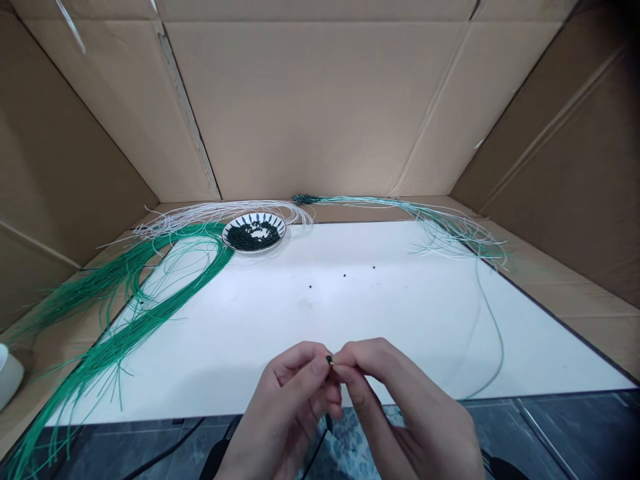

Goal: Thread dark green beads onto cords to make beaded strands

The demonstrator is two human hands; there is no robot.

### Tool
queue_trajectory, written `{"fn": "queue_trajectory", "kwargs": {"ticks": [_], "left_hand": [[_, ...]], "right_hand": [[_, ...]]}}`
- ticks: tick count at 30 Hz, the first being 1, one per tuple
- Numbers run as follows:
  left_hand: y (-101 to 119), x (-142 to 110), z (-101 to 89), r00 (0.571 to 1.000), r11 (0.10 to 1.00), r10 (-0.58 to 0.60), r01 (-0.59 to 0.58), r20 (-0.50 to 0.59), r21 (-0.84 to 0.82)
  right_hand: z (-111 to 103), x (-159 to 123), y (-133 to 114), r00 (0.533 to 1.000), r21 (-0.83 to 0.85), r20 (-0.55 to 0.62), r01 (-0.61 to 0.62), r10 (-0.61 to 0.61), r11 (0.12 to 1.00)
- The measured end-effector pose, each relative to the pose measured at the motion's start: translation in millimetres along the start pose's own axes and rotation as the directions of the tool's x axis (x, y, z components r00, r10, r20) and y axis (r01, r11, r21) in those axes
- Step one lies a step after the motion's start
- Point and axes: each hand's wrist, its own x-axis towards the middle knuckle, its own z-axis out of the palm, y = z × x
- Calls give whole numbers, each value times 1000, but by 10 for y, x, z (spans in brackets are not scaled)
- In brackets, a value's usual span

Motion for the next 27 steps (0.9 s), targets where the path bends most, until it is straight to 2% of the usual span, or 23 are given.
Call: {"fn": "queue_trajectory", "kwargs": {"ticks": [3,9,13,16,22,27], "left_hand": [[-5,5,32,1000,995,7,-9,-18,-97],[-40,33,1,985,985,171,-170,-14,26],[-46,46,-23,970,967,244,-244,15,67],[-43,46,-28,963,958,270,-270,9,99],[-51,42,-12,949,942,316,-310,-25,127],[-68,85,-44,952,943,301,-287,-62,165]], "right_hand": [[11,17,-3,999,-13,-31,-13,12,1000],[36,9,-2,994,40,-60,-87,89,995],[41,-7,17,995,80,-52,-80,84,994],[38,-10,27,996,92,-46,-72,76,993],[47,4,-4,988,171,-19,-148,153,974],[191,3,27,974,285,-105,-164,201,944]]}}
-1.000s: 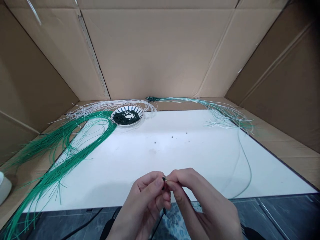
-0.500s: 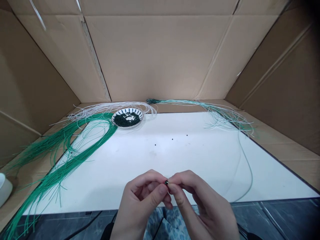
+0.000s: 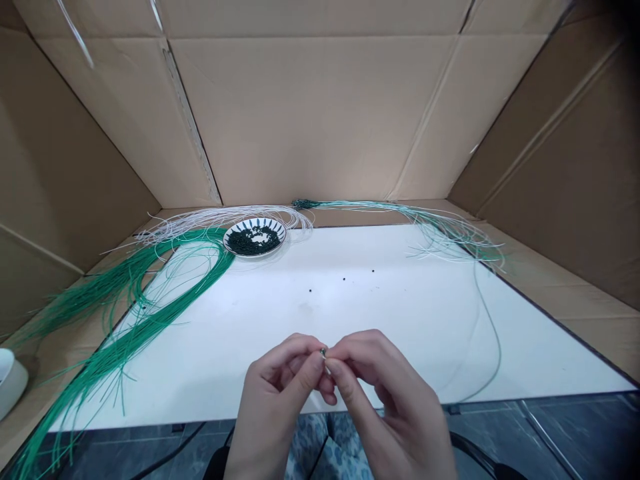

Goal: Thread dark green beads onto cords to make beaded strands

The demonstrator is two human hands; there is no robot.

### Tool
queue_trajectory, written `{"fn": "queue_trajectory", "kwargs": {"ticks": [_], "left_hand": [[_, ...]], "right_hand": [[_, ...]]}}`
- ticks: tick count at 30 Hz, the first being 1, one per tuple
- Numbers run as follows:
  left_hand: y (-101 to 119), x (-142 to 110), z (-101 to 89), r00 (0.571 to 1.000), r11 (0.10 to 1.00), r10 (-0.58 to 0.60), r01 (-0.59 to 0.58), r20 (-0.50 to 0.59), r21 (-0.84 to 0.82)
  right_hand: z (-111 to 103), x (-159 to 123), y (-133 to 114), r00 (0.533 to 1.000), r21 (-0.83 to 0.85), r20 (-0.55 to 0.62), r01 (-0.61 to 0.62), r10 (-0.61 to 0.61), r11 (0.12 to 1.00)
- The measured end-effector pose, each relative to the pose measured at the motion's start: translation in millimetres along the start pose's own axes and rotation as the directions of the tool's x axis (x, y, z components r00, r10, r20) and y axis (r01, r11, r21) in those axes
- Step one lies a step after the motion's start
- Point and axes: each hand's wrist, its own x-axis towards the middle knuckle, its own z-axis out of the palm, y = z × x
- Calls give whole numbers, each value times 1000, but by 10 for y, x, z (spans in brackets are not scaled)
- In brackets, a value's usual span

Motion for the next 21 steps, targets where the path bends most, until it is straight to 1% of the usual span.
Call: {"fn": "queue_trajectory", "kwargs": {"ticks": [3,6,11,14,17,21], "left_hand": [[-40,70,-47,998,998,-65,65,-12,15],[-92,140,-104,997,997,-78,78,3,-2],[-139,180,-153,997,996,-73,72,-4,-44],[-131,186,-134,995,993,-95,95,-4,-77],[-123,187,-104,990,982,-142,141,5,-126],[-132,173,-101,986,971,-164,168,38,-169]], "right_hand": [[75,-5,114,999,-19,-51,-15,14,1000],[102,0,208,998,-82,-63,3,-8,997],[71,9,259,998,-125,-25,60,-64,990],[59,5,256,998,-104,-4,65,-66,992],[64,-3,235,999,-37,-13,39,-39,999],[61,-15,183,997,15,-64,-49,50,999]]}}
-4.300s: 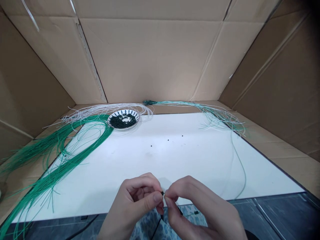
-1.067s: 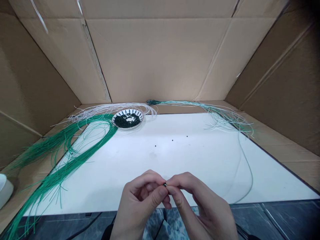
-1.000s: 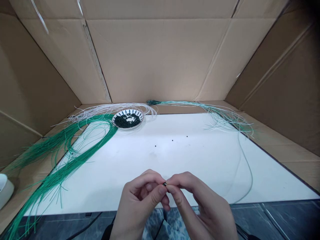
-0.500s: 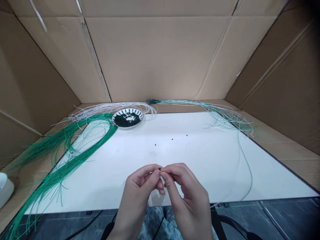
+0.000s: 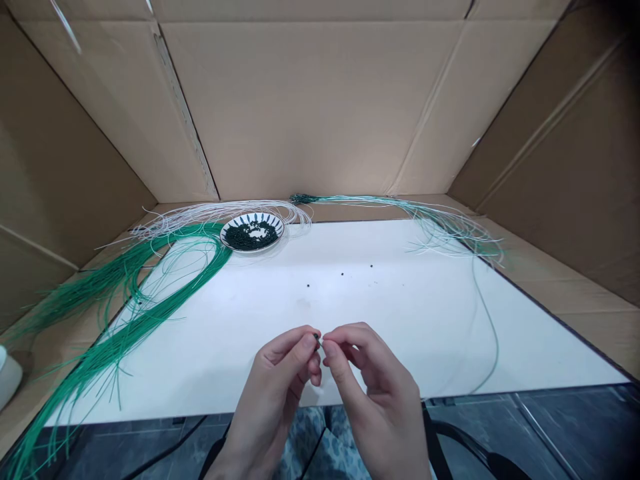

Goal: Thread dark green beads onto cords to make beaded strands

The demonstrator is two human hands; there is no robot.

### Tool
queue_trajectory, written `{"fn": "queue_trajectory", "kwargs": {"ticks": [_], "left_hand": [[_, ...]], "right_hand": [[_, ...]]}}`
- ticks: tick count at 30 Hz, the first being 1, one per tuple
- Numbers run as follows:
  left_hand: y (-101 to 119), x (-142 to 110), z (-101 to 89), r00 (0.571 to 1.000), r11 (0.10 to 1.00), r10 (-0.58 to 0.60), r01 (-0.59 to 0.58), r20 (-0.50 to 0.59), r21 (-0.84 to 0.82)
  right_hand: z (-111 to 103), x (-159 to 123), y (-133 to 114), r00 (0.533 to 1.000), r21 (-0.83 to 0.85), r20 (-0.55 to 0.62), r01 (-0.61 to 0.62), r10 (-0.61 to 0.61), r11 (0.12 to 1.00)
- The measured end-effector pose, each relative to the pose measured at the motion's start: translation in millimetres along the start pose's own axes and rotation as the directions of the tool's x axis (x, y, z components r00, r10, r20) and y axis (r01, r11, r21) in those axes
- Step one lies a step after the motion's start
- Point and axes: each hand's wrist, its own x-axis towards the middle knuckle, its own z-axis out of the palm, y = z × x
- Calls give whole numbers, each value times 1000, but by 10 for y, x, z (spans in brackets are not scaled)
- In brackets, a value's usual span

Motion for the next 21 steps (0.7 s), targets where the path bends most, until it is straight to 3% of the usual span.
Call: {"fn": "queue_trajectory", "kwargs": {"ticks": [12,17,21], "left_hand": [[21,-47,-8,999,999,-19,17,47,42],[59,-78,28,1000,997,-21,20,13,71],[55,-78,26,1000,993,-11,8,28,114]], "right_hand": [[-43,-8,-120,999,-70,42,11,-8,997],[-57,3,-148,1000,-91,23,13,-11,996],[-105,17,-179,994,-156,92,70,-56,985]]}}
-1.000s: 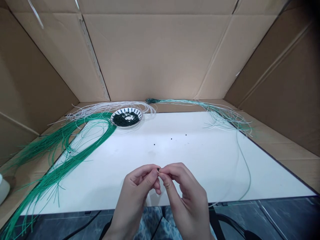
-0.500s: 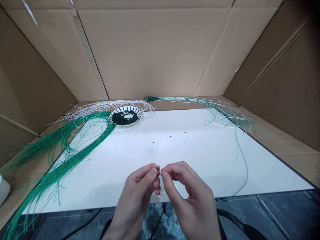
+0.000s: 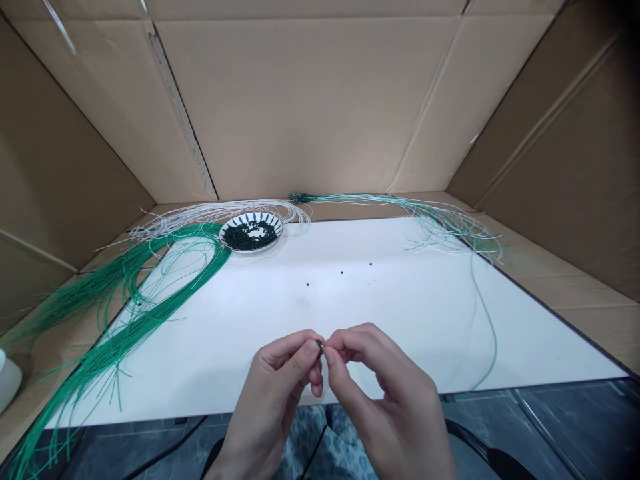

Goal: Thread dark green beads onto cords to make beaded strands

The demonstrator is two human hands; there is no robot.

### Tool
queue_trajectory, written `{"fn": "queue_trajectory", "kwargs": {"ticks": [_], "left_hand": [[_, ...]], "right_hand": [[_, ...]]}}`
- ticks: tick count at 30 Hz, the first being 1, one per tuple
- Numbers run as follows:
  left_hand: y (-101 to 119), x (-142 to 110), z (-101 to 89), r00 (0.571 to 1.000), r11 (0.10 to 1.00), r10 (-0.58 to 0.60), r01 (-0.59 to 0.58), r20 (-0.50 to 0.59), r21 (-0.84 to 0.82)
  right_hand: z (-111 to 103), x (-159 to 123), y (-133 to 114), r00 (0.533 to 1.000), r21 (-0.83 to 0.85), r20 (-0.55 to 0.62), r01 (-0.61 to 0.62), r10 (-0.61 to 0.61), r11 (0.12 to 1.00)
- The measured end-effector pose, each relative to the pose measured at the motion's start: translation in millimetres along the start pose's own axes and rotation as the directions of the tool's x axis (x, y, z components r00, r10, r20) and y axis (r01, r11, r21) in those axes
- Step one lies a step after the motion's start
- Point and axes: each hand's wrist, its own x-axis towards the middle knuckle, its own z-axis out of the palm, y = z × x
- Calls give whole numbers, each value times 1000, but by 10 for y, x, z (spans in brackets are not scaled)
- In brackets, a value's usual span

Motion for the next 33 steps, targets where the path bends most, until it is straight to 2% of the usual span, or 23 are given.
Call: {"fn": "queue_trajectory", "kwargs": {"ticks": [3,8,13,16,22,26,29,33], "left_hand": [[-24,1,-24,1000,1000,7,-7,12,14],[-40,12,-15,999,1000,9,-9,-32,3],[-104,150,2,994,990,-61,49,-93,-130],[-173,268,-38,994,990,-39,24,-103,-142],[-227,381,-111,989,1000,6,-7,-145,-12],[-217,395,-86,974,1000,23,-17,-225,25],[-216,405,-52,959,998,35,-21,-281,53],[-232,421,-33,956,993,53,-21,-289,112]], "right_hand": [[-29,3,-8,1000,-41,5,7,-7,999],[-24,18,29,1000,-24,-1,-6,6,1000],[61,71,214,990,-13,-3,-140,140,990],[112,121,368,983,-4,8,-185,185,983],[127,209,542,955,55,59,-292,289,955],[106,252,582,936,103,117,-345,333,933],[77,271,621,932,155,150,-353,331,923],[25,265,671,938,178,188,-323,290,930]]}}
